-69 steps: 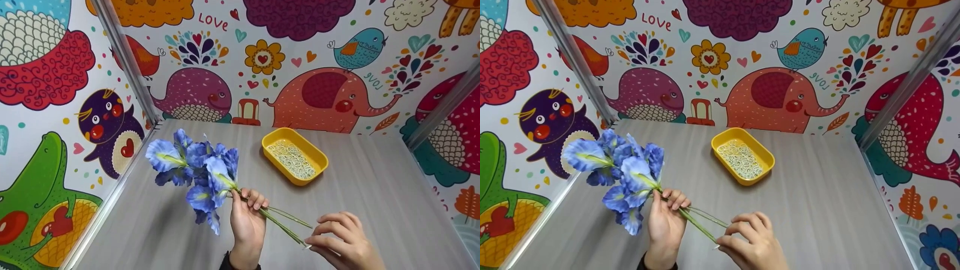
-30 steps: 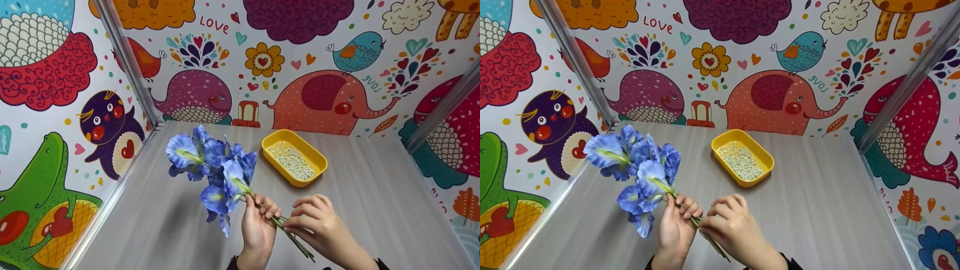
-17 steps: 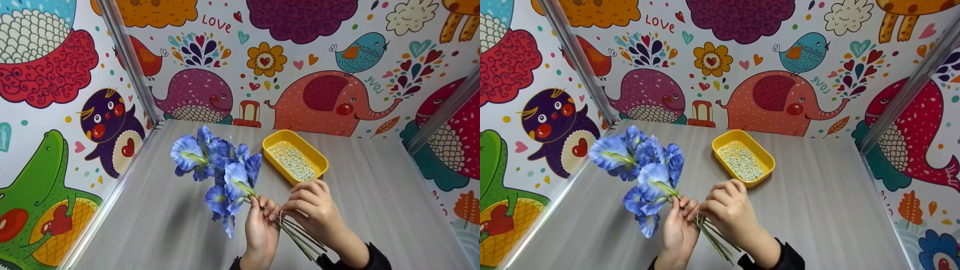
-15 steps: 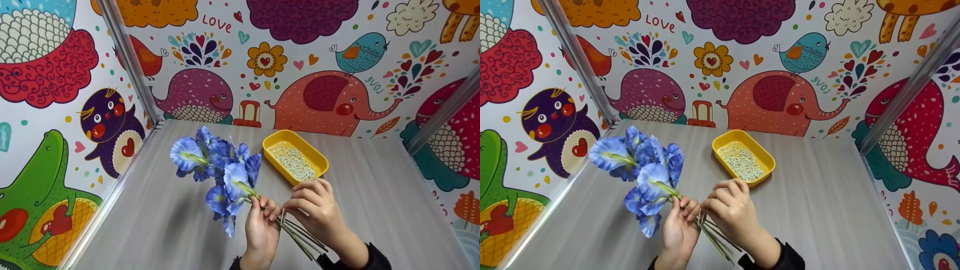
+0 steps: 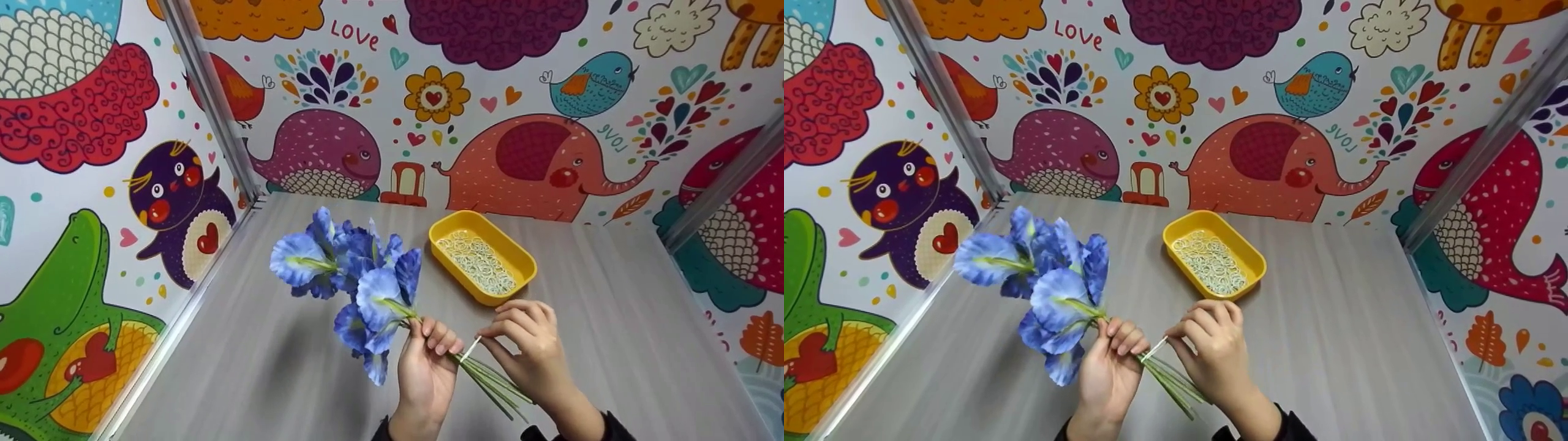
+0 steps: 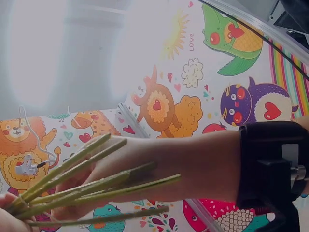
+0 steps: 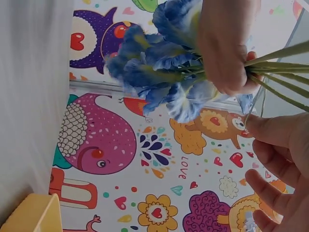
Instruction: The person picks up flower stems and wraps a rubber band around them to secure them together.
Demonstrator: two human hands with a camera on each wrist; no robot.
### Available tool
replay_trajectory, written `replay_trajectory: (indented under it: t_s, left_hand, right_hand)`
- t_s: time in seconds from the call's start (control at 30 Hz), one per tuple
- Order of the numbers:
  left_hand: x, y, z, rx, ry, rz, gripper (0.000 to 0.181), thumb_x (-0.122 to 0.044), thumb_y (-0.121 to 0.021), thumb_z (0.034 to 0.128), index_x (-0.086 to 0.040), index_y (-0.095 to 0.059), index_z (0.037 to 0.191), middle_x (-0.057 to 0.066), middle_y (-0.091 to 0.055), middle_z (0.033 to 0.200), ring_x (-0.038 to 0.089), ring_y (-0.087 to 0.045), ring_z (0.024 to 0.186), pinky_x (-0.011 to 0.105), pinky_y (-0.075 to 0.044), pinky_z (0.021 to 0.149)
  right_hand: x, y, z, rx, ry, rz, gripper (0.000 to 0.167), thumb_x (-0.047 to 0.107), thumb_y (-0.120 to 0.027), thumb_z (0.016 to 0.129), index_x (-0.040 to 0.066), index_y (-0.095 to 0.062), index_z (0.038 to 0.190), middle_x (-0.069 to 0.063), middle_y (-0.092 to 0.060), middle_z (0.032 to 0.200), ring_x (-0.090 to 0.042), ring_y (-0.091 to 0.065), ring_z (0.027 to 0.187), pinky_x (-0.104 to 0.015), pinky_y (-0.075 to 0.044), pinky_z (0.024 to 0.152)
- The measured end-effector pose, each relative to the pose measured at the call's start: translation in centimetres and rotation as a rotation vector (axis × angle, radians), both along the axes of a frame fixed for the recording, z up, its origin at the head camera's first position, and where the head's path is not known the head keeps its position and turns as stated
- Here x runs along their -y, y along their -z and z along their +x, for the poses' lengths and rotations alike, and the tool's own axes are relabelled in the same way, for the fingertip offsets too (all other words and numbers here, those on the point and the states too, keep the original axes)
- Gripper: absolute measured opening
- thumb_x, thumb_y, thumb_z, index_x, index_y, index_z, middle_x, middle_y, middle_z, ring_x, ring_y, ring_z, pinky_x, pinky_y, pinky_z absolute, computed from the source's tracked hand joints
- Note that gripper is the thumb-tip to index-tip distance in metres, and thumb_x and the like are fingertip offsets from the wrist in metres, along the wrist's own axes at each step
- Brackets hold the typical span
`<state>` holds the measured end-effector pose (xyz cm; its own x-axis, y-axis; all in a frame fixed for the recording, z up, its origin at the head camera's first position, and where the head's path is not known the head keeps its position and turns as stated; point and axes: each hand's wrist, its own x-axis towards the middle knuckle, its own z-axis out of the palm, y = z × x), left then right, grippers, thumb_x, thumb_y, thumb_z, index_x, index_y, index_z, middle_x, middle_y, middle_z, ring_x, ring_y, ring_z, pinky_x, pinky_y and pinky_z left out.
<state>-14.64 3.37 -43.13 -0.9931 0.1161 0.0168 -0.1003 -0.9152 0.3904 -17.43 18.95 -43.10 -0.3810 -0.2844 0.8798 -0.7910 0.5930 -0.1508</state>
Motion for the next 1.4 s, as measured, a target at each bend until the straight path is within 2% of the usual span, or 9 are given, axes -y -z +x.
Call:
replay_trajectory:
  t_s: [0.13,0.23,0.47,0.67,0.83,0.93,1.07,1.27,1.4]
  left_hand:
    - [0.1,0.2,0.2,-0.079,0.027,0.062,0.033,-0.037,-0.022,0.1039,-0.015,-0.034,0.082,-0.005,-0.027,0.073,0.004,-0.033,0.063,0.02,-0.031,0.065]
    - [0.1,0.2,0.3,-0.104,0.049,0.093,0.033,-0.037,-0.023,0.1034,-0.015,-0.036,0.082,-0.005,-0.028,0.072,0.004,-0.033,0.062,0.019,-0.032,0.065]
    - [0.1,0.1,0.4,-0.137,0.138,0.118,0.035,-0.036,-0.016,0.1032,-0.016,-0.035,0.081,-0.004,-0.02,0.07,0.006,-0.025,0.06,0.02,-0.022,0.063]
    - [0.1,-0.3,0.1,-0.118,0.168,0.154,0.036,-0.037,-0.015,0.1024,-0.016,-0.034,0.08,-0.003,-0.019,0.069,0.006,-0.023,0.059,0.021,-0.019,0.062]
    - [-0.1,-0.6,-0.6,-0.055,0.106,0.166,0.038,-0.035,-0.013,0.1035,-0.015,-0.035,0.08,-0.003,-0.019,0.069,0.007,-0.023,0.06,0.019,-0.023,0.06]
    - [-0.3,-0.9,-1.5,0.026,0.054,0.202,0.039,-0.034,-0.012,0.1046,-0.015,-0.035,0.08,-0.003,-0.02,0.069,0.007,-0.023,0.059,0.018,-0.028,0.058]
    - [-0.8,-1.3,-2.8,0.103,0.001,0.271,0.038,-0.035,-0.016,0.1041,-0.014,-0.035,0.079,-0.003,-0.02,0.069,0.007,-0.024,0.057,0.019,-0.029,0.057]
    - [-1.6,-1.5,-4.4,0.089,-0.079,0.262,0.037,-0.035,-0.016,0.104,-0.013,-0.034,0.08,-0.002,-0.021,0.069,0.008,-0.026,0.056,0.02,-0.03,0.056]
    - [-2.1,-1.4,-5.7,0.063,-0.091,0.247,0.036,-0.035,-0.015,0.1042,-0.013,-0.033,0.083,-0.002,-0.023,0.068,0.007,-0.028,0.056,0.02,-0.03,0.057]
  right_hand:
    - [-0.3,0.3,-0.1,0.033,-0.009,0.01,0.009,0.018,-0.076,0.075,0.014,-0.069,0.076,0.001,-0.067,0.076,-0.024,-0.056,0.087,-0.034,-0.031,0.091]
    - [-0.5,0.5,0.0,0.056,-0.005,0.021,0.018,0.009,-0.08,0.063,0.015,-0.068,0.077,0.001,-0.067,0.077,-0.023,-0.056,0.088,-0.034,-0.031,0.09]
    - [-1.4,1.0,-0.5,0.066,0.038,-0.009,0.021,0.006,-0.081,0.062,0.014,-0.067,0.075,0.002,-0.065,0.076,-0.022,-0.055,0.086,-0.034,-0.03,0.089]
    - [-2.2,1.8,-1.2,0.04,0.155,-0.012,0.02,0.004,-0.08,0.064,0.012,-0.066,0.076,0.001,-0.064,0.076,-0.026,-0.056,0.085,-0.042,-0.032,0.084]
    - [-2.5,3.7,-1.7,0.07,0.287,0.013,0.026,-0.002,-0.083,0.06,0.011,-0.064,0.074,0.0,-0.061,0.071,-0.027,-0.056,0.082,-0.047,-0.035,0.078]
    - [-2.0,4.9,-1.8,0.125,0.336,0.009,0.027,0.0,-0.083,0.059,0.011,-0.062,0.072,0.0,-0.059,0.069,-0.026,-0.055,0.078,-0.048,-0.037,0.075]
    - [-0.8,6.2,-1.5,0.226,0.388,-0.012,0.021,0.003,-0.078,0.065,0.011,-0.06,0.07,0.0,-0.059,0.069,-0.025,-0.054,0.076,-0.05,-0.039,0.073]
    - [0.9,7.9,-0.6,0.385,0.514,-0.032,0.017,0.006,-0.081,0.069,0.01,-0.065,0.072,-0.001,-0.061,0.071,-0.025,-0.056,0.078,-0.048,-0.04,0.072]
    - [1.5,8.5,-0.4,0.413,0.512,-0.146,0.017,0.005,-0.083,0.069,0.011,-0.067,0.071,0.0,-0.065,0.071,-0.026,-0.058,0.08,-0.047,-0.039,0.074]
